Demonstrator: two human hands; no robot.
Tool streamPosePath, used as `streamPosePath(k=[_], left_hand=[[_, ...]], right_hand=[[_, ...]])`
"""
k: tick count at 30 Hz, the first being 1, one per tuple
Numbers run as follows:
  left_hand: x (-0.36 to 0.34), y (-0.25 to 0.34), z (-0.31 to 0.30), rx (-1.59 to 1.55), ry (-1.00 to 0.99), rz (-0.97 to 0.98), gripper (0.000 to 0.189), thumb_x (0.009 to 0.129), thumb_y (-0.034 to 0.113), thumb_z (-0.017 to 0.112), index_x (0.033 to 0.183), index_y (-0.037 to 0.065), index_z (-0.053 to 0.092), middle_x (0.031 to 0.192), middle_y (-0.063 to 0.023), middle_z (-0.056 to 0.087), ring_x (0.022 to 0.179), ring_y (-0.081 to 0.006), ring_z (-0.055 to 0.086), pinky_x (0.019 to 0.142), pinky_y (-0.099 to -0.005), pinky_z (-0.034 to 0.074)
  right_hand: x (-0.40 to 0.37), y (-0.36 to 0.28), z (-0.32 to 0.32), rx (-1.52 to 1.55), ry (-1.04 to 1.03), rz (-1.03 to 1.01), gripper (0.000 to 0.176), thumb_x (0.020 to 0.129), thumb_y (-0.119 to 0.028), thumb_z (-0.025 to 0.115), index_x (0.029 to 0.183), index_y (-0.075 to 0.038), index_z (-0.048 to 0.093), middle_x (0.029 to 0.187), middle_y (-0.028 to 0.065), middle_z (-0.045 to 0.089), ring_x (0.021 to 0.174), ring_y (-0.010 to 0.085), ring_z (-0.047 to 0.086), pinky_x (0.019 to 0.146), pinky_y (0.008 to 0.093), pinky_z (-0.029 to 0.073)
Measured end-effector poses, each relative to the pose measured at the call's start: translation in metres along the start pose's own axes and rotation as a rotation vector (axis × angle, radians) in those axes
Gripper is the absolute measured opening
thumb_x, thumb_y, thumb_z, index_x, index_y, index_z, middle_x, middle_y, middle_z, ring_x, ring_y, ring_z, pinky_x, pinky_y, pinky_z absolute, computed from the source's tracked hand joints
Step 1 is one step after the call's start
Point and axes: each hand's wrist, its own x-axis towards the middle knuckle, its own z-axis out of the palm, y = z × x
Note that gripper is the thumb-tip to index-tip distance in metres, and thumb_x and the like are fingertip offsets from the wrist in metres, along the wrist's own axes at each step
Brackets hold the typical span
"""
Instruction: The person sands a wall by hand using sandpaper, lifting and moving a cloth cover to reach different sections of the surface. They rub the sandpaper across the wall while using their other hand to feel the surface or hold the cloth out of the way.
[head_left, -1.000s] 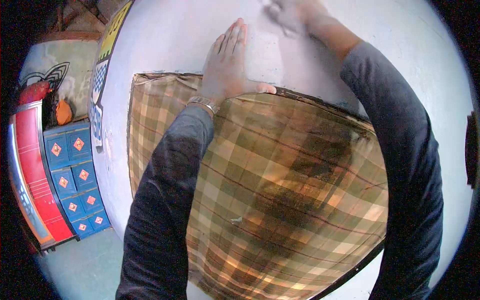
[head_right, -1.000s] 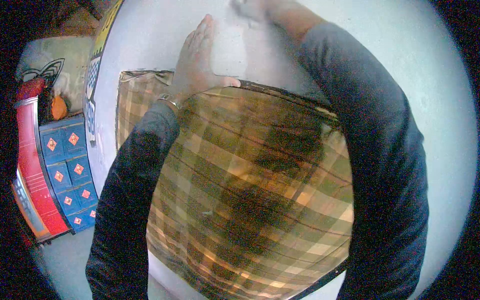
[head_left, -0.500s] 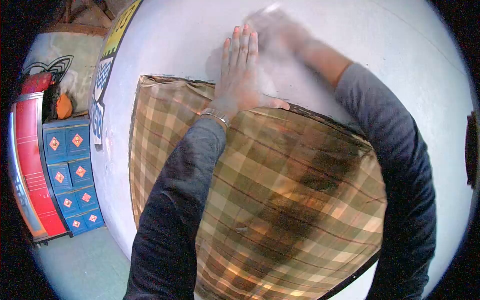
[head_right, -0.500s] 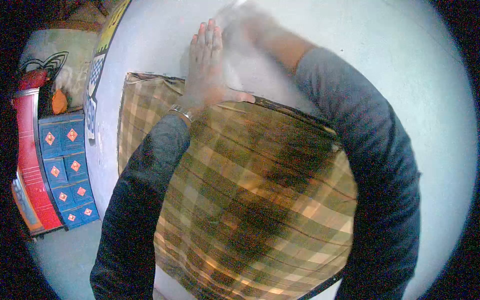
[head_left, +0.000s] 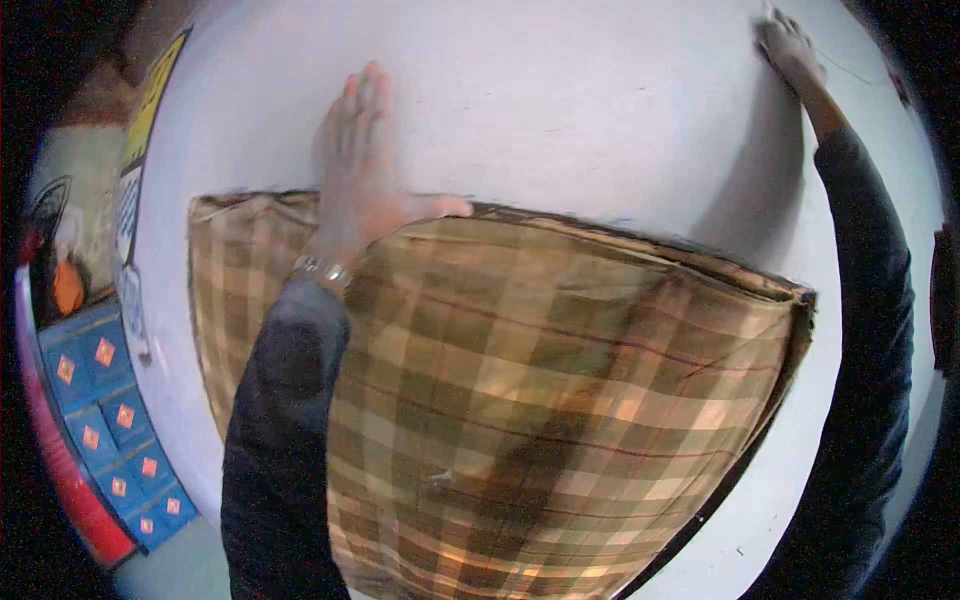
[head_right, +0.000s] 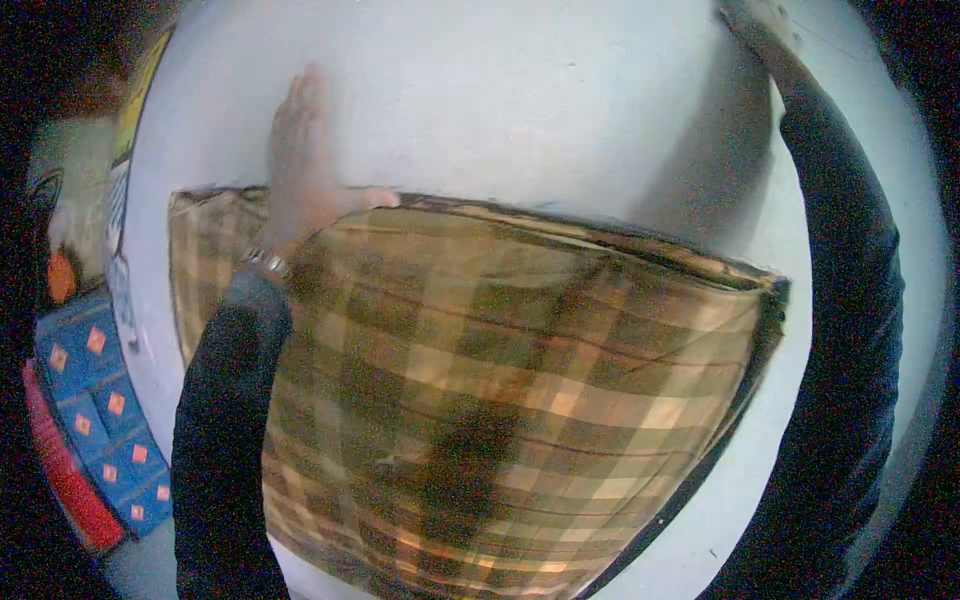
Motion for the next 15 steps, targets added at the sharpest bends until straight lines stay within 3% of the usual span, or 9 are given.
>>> streamPosePath(k=[1, 2, 5, 6, 10, 11, 13, 14, 15], left_hand=[[0.000, -0.003, 0.001, -0.007, 0.035, 0.024, 0.158, 0.049, 0.088, 0.077, 0.162, -0.002, 0.013, 0.169, -0.0230, 0.015, 0.157, -0.0409, 0.012, 0.126, -0.0588, 0.013], [-0.001, -0.002, 0.003, -0.018, 0.061, 0.042, 0.156, 0.050, 0.087, 0.078, 0.162, -0.002, 0.015, 0.169, -0.0226, 0.016, 0.157, -0.0403, 0.014, 0.125, -0.0582, 0.015], [-0.002, 0.000, 0.002, 0.025, -0.002, 0.005, 0.151, 0.051, 0.085, 0.078, 0.161, 0.000, 0.019, 0.169, -0.0211, 0.020, 0.156, -0.0396, 0.017, 0.124, -0.0574, 0.019], [-0.001, 0.000, 0.000, 0.016, 0.005, 0.004, 0.151, 0.051, 0.085, 0.078, 0.161, 0.000, 0.019, 0.169, -0.0211, 0.020, 0.156, -0.0396, 0.017, 0.124, -0.0574, 0.019], [0.002, -0.002, 0.000, 0.031, -0.067, 0.061, 0.146, 0.054, 0.084, 0.077, 0.161, 0.002, 0.023, 0.169, -0.0174, 0.024, 0.156, -0.0389, 0.020, 0.124, -0.0568, 0.020], [0.003, -0.003, 0.000, 0.052, -0.076, 0.079, 0.144, 0.054, 0.085, 0.076, 0.162, 0.004, 0.024, 0.169, -0.0165, 0.024, 0.156, -0.0390, 0.020, 0.124, -0.0567, 0.020], [0.005, -0.004, -0.001, 0.062, -0.095, 0.091, 0.143, 0.056, 0.085, 0.074, 0.162, 0.004, 0.023, 0.170, -0.0169, 0.022, 0.156, -0.0393, 0.019, 0.125, -0.0567, 0.018], [0.005, -0.003, -0.002, 0.070, -0.108, 0.098, 0.142, 0.058, 0.085, 0.072, 0.163, 0.004, 0.021, 0.170, -0.0172, 0.020, 0.157, -0.0397, 0.017, 0.125, -0.0567, 0.017], [0.003, -0.001, -0.005, 0.070, -0.113, 0.091, 0.142, 0.058, 0.085, 0.072, 0.163, 0.004, 0.021, 0.170, -0.0172, 0.020, 0.157, -0.0397, 0.017, 0.125, -0.0567, 0.017]], right_hand=[[0.010, 0.063, 0.056, -0.097, 0.262, -0.047, 0.052, 0.104, -0.039, 0.054, 0.145, -0.008, 0.055, 0.155, 0.0170, 0.049, 0.139, 0.0334, 0.049, 0.114, 0.0441, 0.041], [0.024, 0.165, 0.150, 0.033, 0.395, 0.115, 0.060, 0.097, -0.055, 0.058, 0.148, -0.025, 0.054, 0.162, 0.0114, 0.041, 0.148, 0.0338, 0.038, 0.121, 0.0468, 0.033], [-0.098, 0.364, 0.213, 0.669, -0.071, 0.139, 0.060, 0.097, -0.048, 0.062, 0.143, -0.009, 0.059, 0.158, 0.0126, 0.048, 0.147, 0.0312, 0.042, 0.122, 0.0435, 0.031], [-0.105, 0.368, 0.211, 0.658, -0.068, 0.140, 0.060, 0.097, -0.048, 0.062, 0.143, -0.009, 0.059, 0.158, 0.0126, 0.048, 0.147, 0.0312, 0.042, 0.122, 0.0435, 0.031], [-0.116, 0.290, 0.167, 0.944, -0.036, 0.592, 0.053, 0.107, -0.034, 0.041, 0.152, -0.007, 0.047, 0.147, 0.0201, 0.056, 0.138, 0.0318, 0.051, 0.118, 0.0437, 0.036], [-0.125, 0.158, 0.095, 0.287, 0.165, 0.312, 0.062, 0.103, -0.048, 0.050, 0.155, -0.015, 0.043, 0.160, 0.0105, 0.043, 0.148, 0.0282, 0.039, 0.119, 0.0458, 0.035], [-0.125, 0.018, 0.042, 0.336, 0.396, -0.305, 0.059, 0.102, -0.046, 0.050, 0.154, -0.020, 0.047, 0.159, 0.0127, 0.045, 0.147, 0.0373, 0.038, 0.120, 0.0619, 0.025], [-0.139, -0.054, -0.001, 0.148, 0.522, -0.419, 0.051, 0.110, -0.030, 0.040, 0.158, -0.014, 0.039, 0.161, 0.0135, 0.042, 0.146, 0.0351, 0.041, 0.119, 0.0476, 0.033], [-0.150, -0.093, -0.025, 0.337, 0.597, -0.681, 0.050, 0.109, -0.029, 0.044, 0.156, -0.013, 0.042, 0.160, 0.0124, 0.044, 0.146, 0.0337, 0.042, 0.119, 0.0477, 0.031]])
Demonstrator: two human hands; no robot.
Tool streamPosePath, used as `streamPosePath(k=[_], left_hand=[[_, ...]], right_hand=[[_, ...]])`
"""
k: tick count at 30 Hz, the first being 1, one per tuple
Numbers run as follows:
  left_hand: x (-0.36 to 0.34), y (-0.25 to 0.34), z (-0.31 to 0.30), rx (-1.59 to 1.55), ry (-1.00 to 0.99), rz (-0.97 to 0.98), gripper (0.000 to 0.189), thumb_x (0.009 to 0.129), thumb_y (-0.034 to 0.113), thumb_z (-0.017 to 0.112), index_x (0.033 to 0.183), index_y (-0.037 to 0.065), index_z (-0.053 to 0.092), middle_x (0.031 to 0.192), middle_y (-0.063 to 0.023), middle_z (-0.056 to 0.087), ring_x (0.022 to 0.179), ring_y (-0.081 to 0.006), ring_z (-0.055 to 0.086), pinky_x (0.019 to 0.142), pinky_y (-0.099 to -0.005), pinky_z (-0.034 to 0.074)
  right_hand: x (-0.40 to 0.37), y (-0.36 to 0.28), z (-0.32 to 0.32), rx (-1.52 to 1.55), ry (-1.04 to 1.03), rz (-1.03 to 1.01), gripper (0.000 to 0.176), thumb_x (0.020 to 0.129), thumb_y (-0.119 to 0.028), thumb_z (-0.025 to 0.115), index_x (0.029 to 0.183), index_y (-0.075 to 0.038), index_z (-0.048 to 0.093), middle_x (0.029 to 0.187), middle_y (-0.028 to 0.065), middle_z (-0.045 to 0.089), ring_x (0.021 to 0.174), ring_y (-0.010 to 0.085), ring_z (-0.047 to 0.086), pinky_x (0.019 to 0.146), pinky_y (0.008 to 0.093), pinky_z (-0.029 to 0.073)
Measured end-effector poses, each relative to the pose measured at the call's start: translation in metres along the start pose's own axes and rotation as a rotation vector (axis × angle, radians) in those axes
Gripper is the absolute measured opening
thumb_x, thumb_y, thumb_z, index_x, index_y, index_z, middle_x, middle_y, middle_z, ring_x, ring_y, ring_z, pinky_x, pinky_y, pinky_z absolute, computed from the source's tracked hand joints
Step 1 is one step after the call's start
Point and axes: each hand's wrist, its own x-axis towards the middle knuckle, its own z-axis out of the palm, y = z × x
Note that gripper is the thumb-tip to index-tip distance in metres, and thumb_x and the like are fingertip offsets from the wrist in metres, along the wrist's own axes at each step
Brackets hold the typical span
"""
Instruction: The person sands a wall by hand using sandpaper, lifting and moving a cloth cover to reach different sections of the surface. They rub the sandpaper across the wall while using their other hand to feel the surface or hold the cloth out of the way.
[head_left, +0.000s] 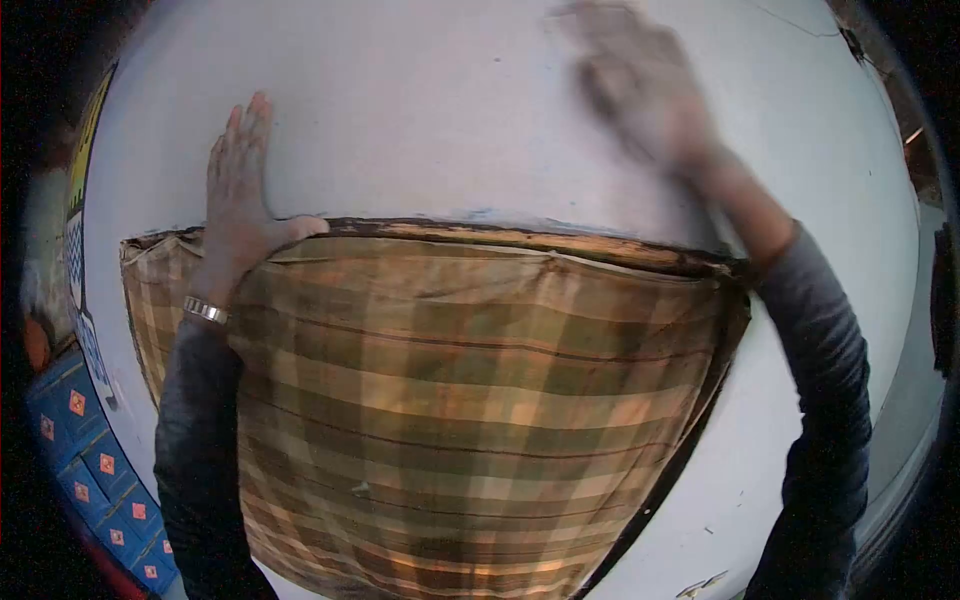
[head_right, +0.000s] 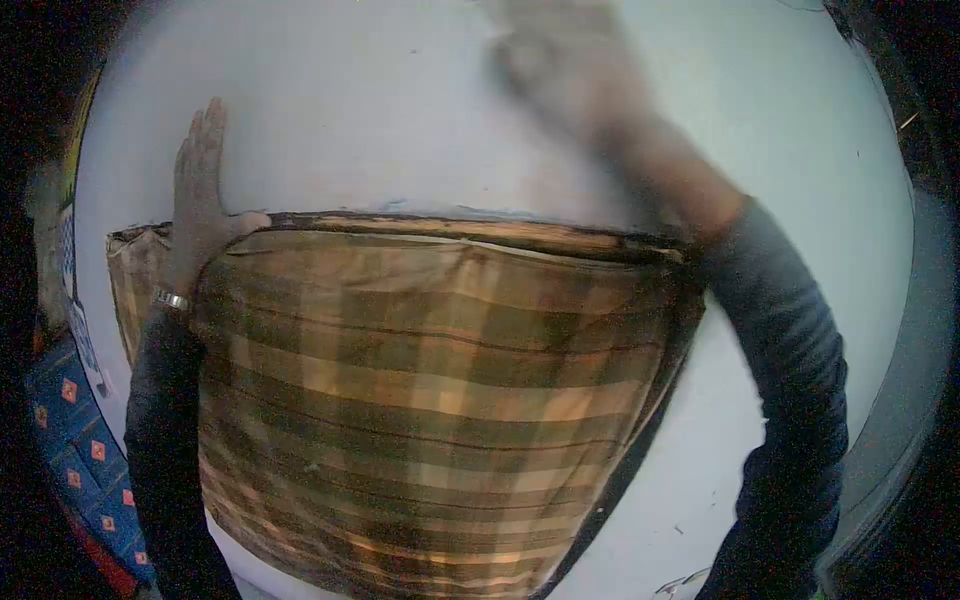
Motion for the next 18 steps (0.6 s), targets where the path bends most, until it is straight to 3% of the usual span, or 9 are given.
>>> streamPosePath(k=[1, 5, 6, 9, 10, 11, 13, 15, 18], left_hand=[[-0.001, 0.002, -0.004, -0.001, -0.034, -0.022, 0.143, 0.057, 0.087, 0.071, 0.164, 0.007, 0.021, 0.171, -0.0159, 0.020, 0.157, -0.0391, 0.017, 0.125, -0.0570, 0.017], [0.004, 0.002, -0.009, -0.015, -0.108, -0.032, 0.144, 0.056, 0.089, 0.069, 0.165, 0.009, 0.018, 0.172, -0.0145, 0.017, 0.158, -0.0388, 0.013, 0.126, -0.0573, 0.014], [0.005, 0.004, -0.009, -0.020, -0.110, -0.022, 0.144, 0.056, 0.089, 0.069, 0.165, 0.009, 0.018, 0.172, -0.0145, 0.017, 0.158, -0.0388, 0.013, 0.126, -0.0573, 0.014], [0.010, 0.012, -0.003, -0.052, -0.100, -0.047, 0.138, 0.061, 0.086, 0.070, 0.165, 0.010, 0.020, 0.172, -0.0147, 0.017, 0.158, -0.0404, 0.012, 0.126, -0.0585, 0.013], [0.024, 0.025, 0.006, -0.066, -0.048, 0.021, 0.133, 0.065, 0.085, 0.069, 0.164, 0.010, 0.021, 0.171, -0.0151, 0.017, 0.157, -0.0412, 0.012, 0.125, -0.0598, 0.012], [0.039, 0.044, 0.012, -0.080, 0.002, 0.090, 0.129, 0.068, 0.084, 0.068, 0.164, 0.011, 0.023, 0.171, -0.0155, 0.018, 0.157, -0.0420, 0.012, 0.125, -0.0610, 0.012], [0.084, 0.113, 0.011, -0.127, -0.026, 0.160, 0.112, 0.082, 0.080, 0.060, 0.163, 0.010, 0.025, 0.169, -0.0154, 0.022, 0.157, -0.0426, 0.012, 0.124, -0.0629, 0.011], [0.120, 0.162, 0.017, -0.069, 0.015, 0.200, 0.099, 0.092, 0.078, 0.047, 0.163, 0.011, 0.026, 0.169, -0.0146, 0.022, 0.156, -0.0425, 0.012, 0.124, -0.0629, 0.011], [0.149, 0.196, 0.031, -0.097, 0.092, 0.175, 0.090, 0.098, 0.075, 0.038, 0.162, 0.012, 0.029, 0.169, -0.0146, 0.023, 0.156, -0.0407, 0.016, 0.124, -0.0635, 0.012]], right_hand=[[0.039, -0.049, -0.024, 0.187, -0.444, 0.324, 0.065, 0.109, -0.051, 0.024, 0.161, -0.013, 0.031, 0.171, 0.0113, 0.021, 0.157, 0.0385, 0.017, 0.128, 0.0571, 0.013], [0.017, -0.024, -0.044, 0.319, -0.479, 0.216, 0.065, 0.110, -0.048, 0.021, 0.163, -0.010, 0.025, 0.171, 0.0146, 0.019, 0.157, 0.0404, 0.016, 0.128, 0.0582, 0.007], [-0.024, 0.017, -0.032, 0.106, -0.116, 0.141, 0.047, 0.107, -0.027, 0.048, 0.151, -0.010, 0.048, 0.159, 0.0132, 0.045, 0.144, 0.0334, 0.044, 0.119, 0.0468, 0.032], [-0.159, 0.139, -0.027, -0.332, -0.180, 0.362, 0.043, 0.107, -0.028, 0.047, 0.143, -0.006, 0.053, 0.160, 0.0146, 0.042, 0.149, 0.0339, 0.038, 0.121, 0.0540, 0.031], [-0.168, 0.137, -0.023, -0.664, -0.417, 0.623, 0.044, 0.107, -0.033, 0.046, 0.143, -0.008, 0.053, 0.163, 0.0152, 0.039, 0.150, 0.0357, 0.036, 0.122, 0.0572, 0.028], [-0.152, 0.116, -0.028, -0.659, -0.421, 0.624, 0.044, 0.107, -0.033, 0.046, 0.143, -0.008, 0.053, 0.163, 0.0152, 0.039, 0.150, 0.0357, 0.036, 0.122, 0.0572, 0.028], [-0.078, 0.033, -0.044, -0.360, -0.486, 0.724, 0.048, 0.108, -0.040, 0.044, 0.149, -0.017, 0.051, 0.166, 0.0102, 0.034, 0.152, 0.0350, 0.032, 0.124, 0.0589, 0.023], [-0.042, -0.034, -0.063, 0.150, -0.229, 0.391, 0.050, 0.108, -0.044, 0.042, 0.154, -0.027, 0.047, 0.167, 0.0044, 0.035, 0.154, 0.0344, 0.030, 0.124, 0.0603, 0.021], [-0.053, -0.001, -0.061, 0.111, -0.189, 0.401, 0.052, 0.107, -0.047, 0.040, 0.157, -0.032, 0.042, 0.166, 0.0014, 0.036, 0.154, 0.0336, 0.030, 0.125, 0.0593, 0.018]])
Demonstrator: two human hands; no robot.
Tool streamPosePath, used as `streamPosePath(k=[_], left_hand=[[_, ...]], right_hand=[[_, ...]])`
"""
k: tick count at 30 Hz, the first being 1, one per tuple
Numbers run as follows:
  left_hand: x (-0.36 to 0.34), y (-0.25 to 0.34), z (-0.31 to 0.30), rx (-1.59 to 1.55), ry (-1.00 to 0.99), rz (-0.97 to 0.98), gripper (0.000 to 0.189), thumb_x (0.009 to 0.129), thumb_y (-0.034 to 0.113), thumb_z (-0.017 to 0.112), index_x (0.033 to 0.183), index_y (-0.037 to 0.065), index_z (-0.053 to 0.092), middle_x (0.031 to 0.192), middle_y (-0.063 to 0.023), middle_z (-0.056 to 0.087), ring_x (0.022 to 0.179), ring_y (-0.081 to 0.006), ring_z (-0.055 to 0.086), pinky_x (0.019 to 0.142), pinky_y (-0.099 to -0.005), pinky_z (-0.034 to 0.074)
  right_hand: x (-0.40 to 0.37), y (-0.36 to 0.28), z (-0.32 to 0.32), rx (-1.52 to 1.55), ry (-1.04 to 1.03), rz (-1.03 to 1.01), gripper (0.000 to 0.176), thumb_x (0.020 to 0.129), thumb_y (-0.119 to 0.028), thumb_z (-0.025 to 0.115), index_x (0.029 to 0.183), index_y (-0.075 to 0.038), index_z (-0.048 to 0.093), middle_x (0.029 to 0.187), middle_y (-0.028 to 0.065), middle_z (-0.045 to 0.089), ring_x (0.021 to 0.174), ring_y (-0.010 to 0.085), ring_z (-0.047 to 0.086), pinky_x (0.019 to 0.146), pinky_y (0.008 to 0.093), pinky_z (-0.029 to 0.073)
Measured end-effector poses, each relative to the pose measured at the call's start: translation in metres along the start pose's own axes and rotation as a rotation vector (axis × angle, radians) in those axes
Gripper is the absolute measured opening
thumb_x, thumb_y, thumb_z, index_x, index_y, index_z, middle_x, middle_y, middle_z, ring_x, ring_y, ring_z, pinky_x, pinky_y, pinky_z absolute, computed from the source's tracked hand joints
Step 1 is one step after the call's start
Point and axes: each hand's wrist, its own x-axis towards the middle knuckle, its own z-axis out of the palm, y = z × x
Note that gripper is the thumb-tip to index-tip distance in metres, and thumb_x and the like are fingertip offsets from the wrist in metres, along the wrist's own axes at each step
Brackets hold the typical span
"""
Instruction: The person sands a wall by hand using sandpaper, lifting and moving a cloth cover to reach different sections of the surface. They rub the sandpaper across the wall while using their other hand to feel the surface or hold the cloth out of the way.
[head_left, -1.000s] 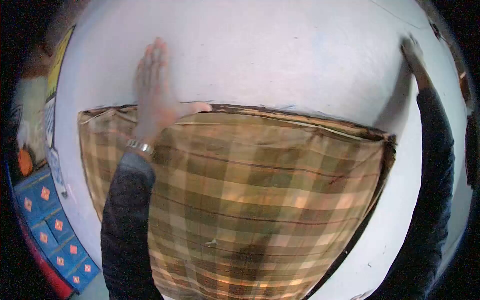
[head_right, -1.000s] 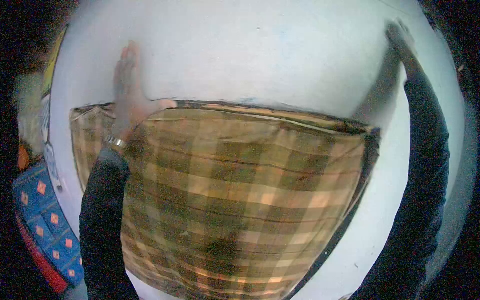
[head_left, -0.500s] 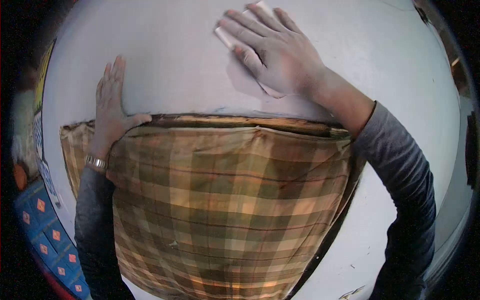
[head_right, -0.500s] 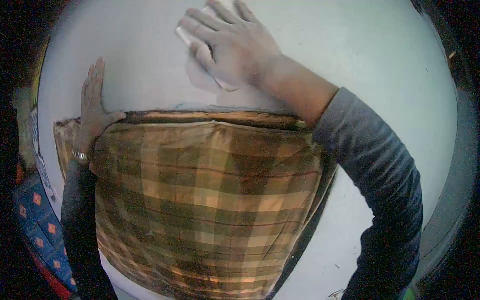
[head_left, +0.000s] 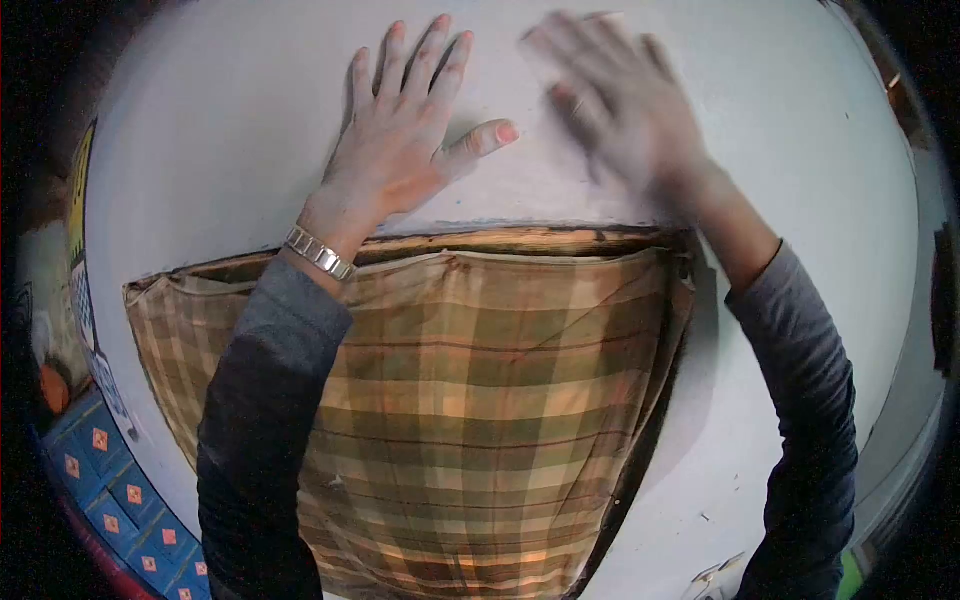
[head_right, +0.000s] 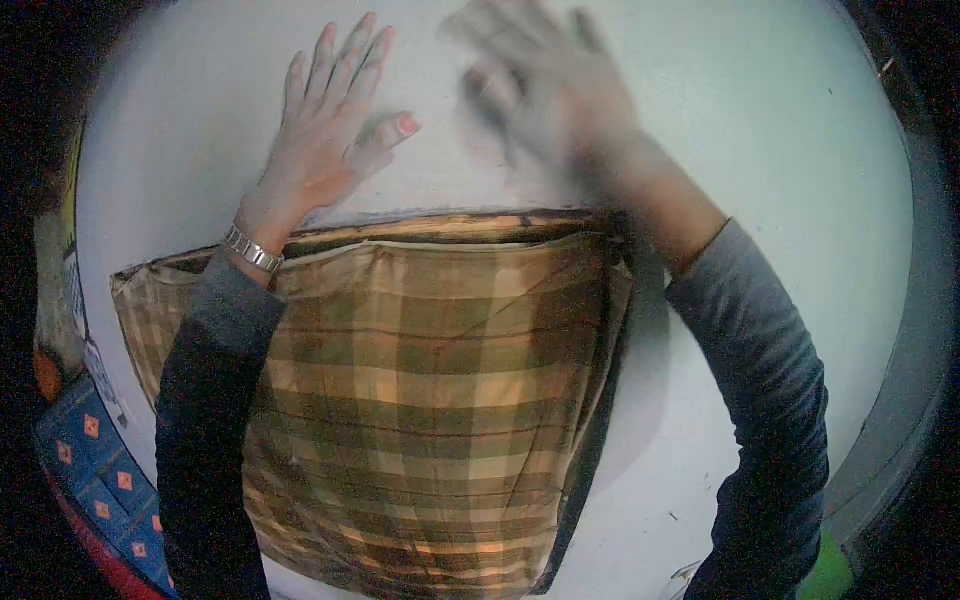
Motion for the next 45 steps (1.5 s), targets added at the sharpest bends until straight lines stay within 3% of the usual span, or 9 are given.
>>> streamPosePath(k=[3, 7, 13, 15, 21, 25, 31, 34, 45], left_hand=[[0.020, 0.014, -0.015, 0.154, -0.159, 0.003, 0.090, 0.104, 0.066, 0.030, 0.160, -0.005, 0.020, 0.167, -0.0266, 0.020, 0.156, -0.0440, 0.014, 0.126, -0.0581, 0.011], [0.034, 0.017, -0.007, 0.038, -0.207, -0.035, 0.096, 0.102, 0.072, 0.027, 0.161, -0.004, 0.021, 0.167, -0.0262, 0.019, 0.156, -0.0458, 0.011, 0.125, -0.0601, 0.008], [0.036, 0.024, -0.011, -0.017, -0.166, -0.040, 0.093, 0.103, 0.070, 0.029, 0.160, -0.003, 0.024, 0.167, -0.0256, 0.020, 0.155, -0.0459, 0.013, 0.125, -0.0584, 0.009], [0.039, 0.028, -0.016, -0.022, -0.189, -0.082, 0.092, 0.103, 0.069, 0.030, 0.159, -0.003, 0.025, 0.166, -0.0263, 0.022, 0.154, -0.0457, 0.016, 0.125, -0.0588, 0.011], [0.051, 0.073, -0.016, 0.050, -0.155, -0.257, 0.083, 0.105, 0.063, 0.034, 0.160, 0.000, 0.028, 0.164, -0.0278, 0.025, 0.154, -0.0450, 0.017, 0.125, -0.0586, 0.011], [0.063, 0.085, -0.016, 0.030, -0.223, -0.160, 0.076, 0.107, 0.059, 0.034, 0.160, 0.005, 0.030, 0.164, -0.0254, 0.027, 0.154, -0.0441, 0.019, 0.125, -0.0585, 0.011], [0.056, 0.089, 0.008, -0.120, -0.057, -0.078, 0.074, 0.104, 0.066, 0.032, 0.163, 0.022, 0.029, 0.170, -0.0097, 0.025, 0.156, -0.0404, 0.016, 0.125, -0.0620, 0.009], [0.064, 0.115, 0.014, 0.096, 0.120, -0.050, 0.076, 0.103, 0.068, 0.036, 0.148, 0.010, 0.054, 0.153, -0.0172, 0.050, 0.144, -0.0318, 0.043, 0.121, -0.0522, 0.026], [0.047, 0.184, 0.000, -0.568, 0.083, 0.059, 0.086, 0.103, 0.070, 0.024, 0.156, 0.002, 0.036, 0.164, -0.0208, 0.034, 0.153, -0.0406, 0.028, 0.125, -0.0555, 0.021]], right_hand=[[0.003, 0.027, -0.021, -0.171, -0.274, 0.565, 0.063, 0.110, -0.045, 0.027, 0.161, -0.010, 0.030, 0.170, 0.0147, 0.022, 0.157, 0.0389, 0.018, 0.127, 0.0586, 0.008], [-0.021, 0.019, -0.029, 0.058, -0.173, -0.236, 0.054, 0.105, -0.051, 0.040, 0.156, -0.034, 0.045, 0.166, 0.0002, 0.036, 0.155, 0.0309, 0.028, 0.126, 0.0568, 0.015], [-0.023, 0.047, -0.042, 0.330, -0.256, 0.468, 0.058, 0.104, -0.047, 0.040, 0.155, -0.019, 0.046, 0.161, 0.0154, 0.042, 0.154, 0.0362, 0.027, 0.127, 0.0564, 0.009], [-0.039, 0.037, -0.050, 0.186, -0.357, -0.295, 0.057, 0.104, -0.049, 0.041, 0.156, -0.024, 0.045, 0.163, 0.0137, 0.039, 0.152, 0.0371, 0.032, 0.124, 0.0653, 0.008], [-0.037, 0.087, -0.022, -0.024, 0.023, 0.545, 0.064, 0.103, -0.048, 0.043, 0.153, -0.008, 0.046, 0.161, 0.0202, 0.039, 0.151, 0.0355, 0.034, 0.126, 0.0577, 0.011], [-0.052, 0.066, -0.020, 0.422, -0.144, -0.147, 0.058, 0.100, -0.049, 0.050, 0.137, -0.005, 0.059, 0.149, 0.0201, 0.053, 0.140, 0.0360, 0.047, 0.123, 0.0537, 0.021], [-0.056, 0.093, -0.048, -0.018, -0.188, 0.786, 0.066, 0.104, -0.043, 0.030, 0.159, -0.007, 0.036, 0.168, 0.0182, 0.026, 0.159, 0.0317, 0.014, 0.128, 0.0569, 0.005], [-0.090, 0.066, -0.045, 0.142, -0.207, -0.014, 0.063, 0.107, -0.043, 0.023, 0.161, -0.012, 0.033, 0.169, 0.0126, 0.025, 0.158, 0.0327, 0.015, 0.128, 0.0597, 0.004], [-0.119, 0.094, -0.063, 0.321, -0.239, -0.203, 0.065, 0.103, -0.038, 0.033, 0.163, -0.014, 0.026, 0.169, 0.0125, 0.025, 0.156, 0.0382, 0.019, 0.126, 0.0655, 0.006]])
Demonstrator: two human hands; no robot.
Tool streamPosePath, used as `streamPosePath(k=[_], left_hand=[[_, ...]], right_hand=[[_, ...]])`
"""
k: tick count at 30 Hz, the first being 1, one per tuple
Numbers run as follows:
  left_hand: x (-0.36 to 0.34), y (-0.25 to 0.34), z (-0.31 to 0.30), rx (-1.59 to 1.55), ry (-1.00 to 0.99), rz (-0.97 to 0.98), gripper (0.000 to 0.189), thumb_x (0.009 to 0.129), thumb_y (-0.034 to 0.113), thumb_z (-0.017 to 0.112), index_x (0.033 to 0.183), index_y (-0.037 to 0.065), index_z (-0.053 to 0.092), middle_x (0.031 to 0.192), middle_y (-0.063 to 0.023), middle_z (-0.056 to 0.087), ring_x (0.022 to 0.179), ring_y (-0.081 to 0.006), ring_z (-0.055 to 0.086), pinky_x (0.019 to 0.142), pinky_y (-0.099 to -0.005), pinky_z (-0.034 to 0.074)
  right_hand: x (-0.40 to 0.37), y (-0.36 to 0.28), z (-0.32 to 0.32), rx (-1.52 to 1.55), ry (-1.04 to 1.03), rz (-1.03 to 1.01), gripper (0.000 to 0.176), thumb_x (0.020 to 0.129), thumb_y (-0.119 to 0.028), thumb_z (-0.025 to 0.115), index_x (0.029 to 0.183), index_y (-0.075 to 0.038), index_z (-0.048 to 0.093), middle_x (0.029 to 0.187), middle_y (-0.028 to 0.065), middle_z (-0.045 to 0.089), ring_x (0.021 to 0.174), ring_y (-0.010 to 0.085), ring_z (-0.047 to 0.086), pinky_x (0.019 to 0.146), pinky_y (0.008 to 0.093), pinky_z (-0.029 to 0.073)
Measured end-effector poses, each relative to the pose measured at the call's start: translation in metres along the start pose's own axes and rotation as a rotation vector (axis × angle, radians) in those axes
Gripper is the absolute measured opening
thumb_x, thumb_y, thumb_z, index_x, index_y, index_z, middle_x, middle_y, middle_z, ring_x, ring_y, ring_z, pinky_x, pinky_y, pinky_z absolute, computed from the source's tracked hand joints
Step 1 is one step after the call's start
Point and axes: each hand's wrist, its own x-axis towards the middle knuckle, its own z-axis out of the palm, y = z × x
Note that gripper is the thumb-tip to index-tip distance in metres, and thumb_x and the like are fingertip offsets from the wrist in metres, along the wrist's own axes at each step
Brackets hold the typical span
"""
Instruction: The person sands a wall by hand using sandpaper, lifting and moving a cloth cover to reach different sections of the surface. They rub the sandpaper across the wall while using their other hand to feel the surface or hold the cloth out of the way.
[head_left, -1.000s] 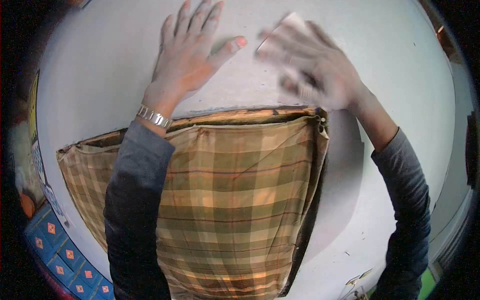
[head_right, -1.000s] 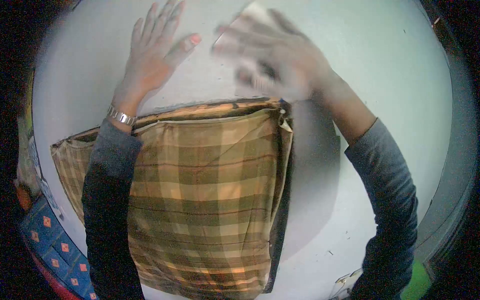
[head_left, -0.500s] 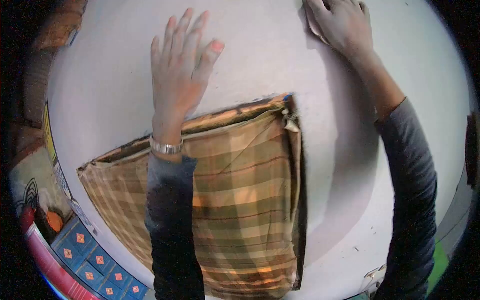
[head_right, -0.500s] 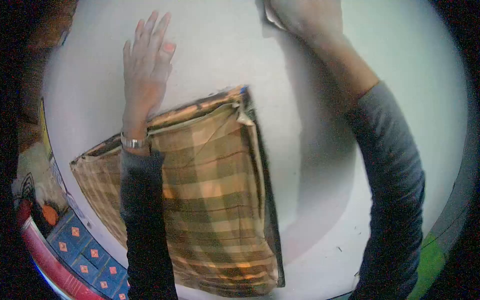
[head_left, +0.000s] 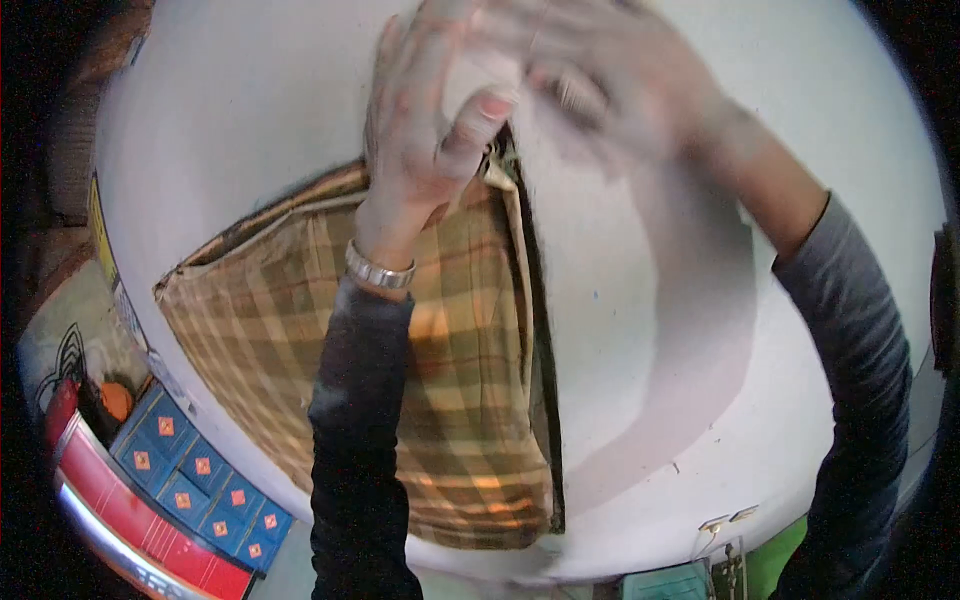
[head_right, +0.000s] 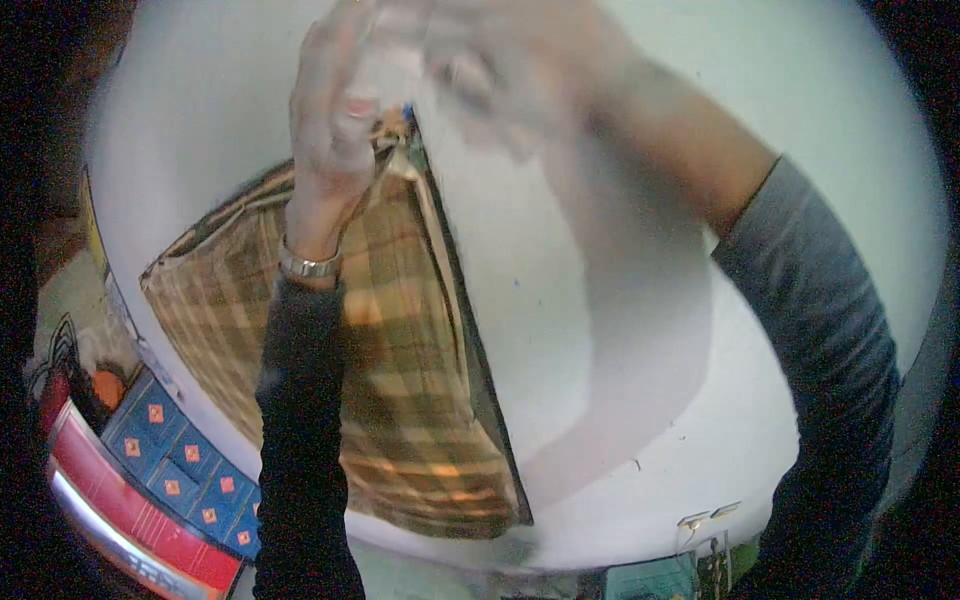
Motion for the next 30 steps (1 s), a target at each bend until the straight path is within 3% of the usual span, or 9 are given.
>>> streamPosePath(k=[4, 6, 8, 9, 13, 17, 21, 25, 30], left_hand=[[-0.002, 0.036, 0.031, -0.456, 0.364, -0.135, 0.063, 0.105, 0.049, 0.038, 0.131, -0.005, 0.057, 0.131, -0.0203, 0.058, 0.126, -0.0330, 0.053, 0.108, -0.0459, 0.041], [-0.012, 0.049, 0.035, -0.608, 0.489, -0.194, 0.056, 0.106, 0.042, 0.043, 0.122, -0.007, 0.065, 0.120, -0.0202, 0.066, 0.117, -0.0304, 0.061, 0.103, -0.0427, 0.048], [-0.022, 0.055, 0.032, -0.516, 0.196, -0.075, 0.067, 0.106, 0.057, 0.035, 0.118, 0.005, 0.075, 0.114, -0.0137, 0.072, 0.107, -0.0252, 0.063, 0.101, -0.0355, 0.043], [-0.018, 0.057, 0.046, -0.583, 0.387, -0.065, 0.066, 0.107, 0.046, 0.033, 0.087, 0.002, 0.078, 0.080, -0.0051, 0.069, 0.076, -0.0163, 0.054, 0.074, -0.0277, 0.040], [-0.012, 0.081, 0.050, -0.817, 0.597, -0.377, 0.060, 0.107, 0.041, 0.041, 0.078, 0.001, 0.075, 0.071, -0.0014, 0.062, 0.069, -0.0107, 0.048, 0.060, -0.0288, 0.031], [-0.006, 0.093, 0.053, -0.494, 0.646, -0.677, 0.058, 0.104, 0.039, 0.043, 0.079, -0.003, 0.076, 0.071, -0.0033, 0.066, 0.068, -0.0100, 0.040, 0.065, -0.0263, 0.031], [-0.010, 0.095, 0.053, -0.547, 0.709, -0.703, 0.055, 0.104, 0.035, 0.044, 0.078, -0.003, 0.075, 0.070, -0.0042, 0.065, 0.067, -0.0083, 0.044, 0.055, -0.0244, 0.030], [-0.005, 0.109, 0.053, -0.594, 0.725, -0.724, 0.055, 0.106, 0.038, 0.048, 0.076, -0.001, 0.074, 0.066, -0.0010, 0.061, 0.064, -0.0096, 0.049, 0.058, -0.0264, 0.030], [-0.002, 0.111, 0.056, -0.670, 0.828, -0.658, 0.053, 0.104, 0.028, 0.050, 0.068, -0.005, 0.071, 0.063, -0.0021, 0.062, 0.060, -0.0097, 0.050, 0.058, -0.0249, 0.036]], right_hand=[[-0.011, 0.020, 0.009, -0.256, 0.208, 0.652, 0.062, 0.104, -0.042, 0.029, 0.160, -0.016, 0.035, 0.168, 0.0134, 0.029, 0.157, 0.0340, 0.021, 0.128, 0.0598, 0.011], [-0.021, 0.008, 0.019, -0.407, 0.147, 0.569, 0.062, 0.106, -0.044, 0.023, 0.158, -0.014, 0.039, 0.167, 0.0139, 0.030, 0.157, 0.0332, 0.021, 0.128, 0.0570, 0.012], [-0.029, -0.007, 0.013, -0.196, 0.022, 0.043, 0.064, 0.107, -0.045, 0.020, 0.159, -0.013, 0.038, 0.166, 0.0149, 0.032, 0.157, 0.0346, 0.020, 0.128, 0.0572, 0.011], [-0.028, -0.004, 0.010, -0.152, 0.004, 0.084, 0.065, 0.107, -0.046, 0.019, 0.159, -0.013, 0.038, 0.165, 0.0165, 0.034, 0.157, 0.0350, 0.021, 0.128, 0.0573, 0.011], [-0.038, 0.012, 0.007, -0.373, 0.244, 0.573, 0.063, 0.106, -0.043, 0.017, 0.159, -0.014, 0.037, 0.166, 0.0168, 0.031, 0.156, 0.0343, 0.023, 0.128, 0.0575, 0.010], [-0.057, -0.011, 0.005, -0.187, -0.070, -0.034, 0.065, 0.104, -0.046, 0.023, 0.159, -0.012, 0.037, 0.167, 0.0165, 0.030, 0.156, 0.0354, 0.022, 0.127, 0.0622, 0.008], [-0.059, 0.017, 0.002, -0.208, 0.140, 0.587, 0.069, 0.105, -0.052, 0.020, 0.160, -0.012, 0.033, 0.168, 0.0158, 0.027, 0.157, 0.0364, 0.020, 0.126, 0.0649, 0.005], [-0.075, -0.026, 0.005, -0.097, 0.027, 0.059, 0.076, 0.102, -0.059, 0.034, 0.162, -0.013, 0.028, 0.170, 0.0152, 0.023, 0.157, 0.0382, 0.016, 0.123, 0.0696, 0.005], [-0.091, -0.002, -0.013, -0.099, -0.116, 0.247, 0.078, 0.100, -0.063, 0.038, 0.163, -0.019, 0.027, 0.171, 0.0125, 0.020, 0.158, 0.0381, 0.012, 0.123, 0.0689, 0.001]])
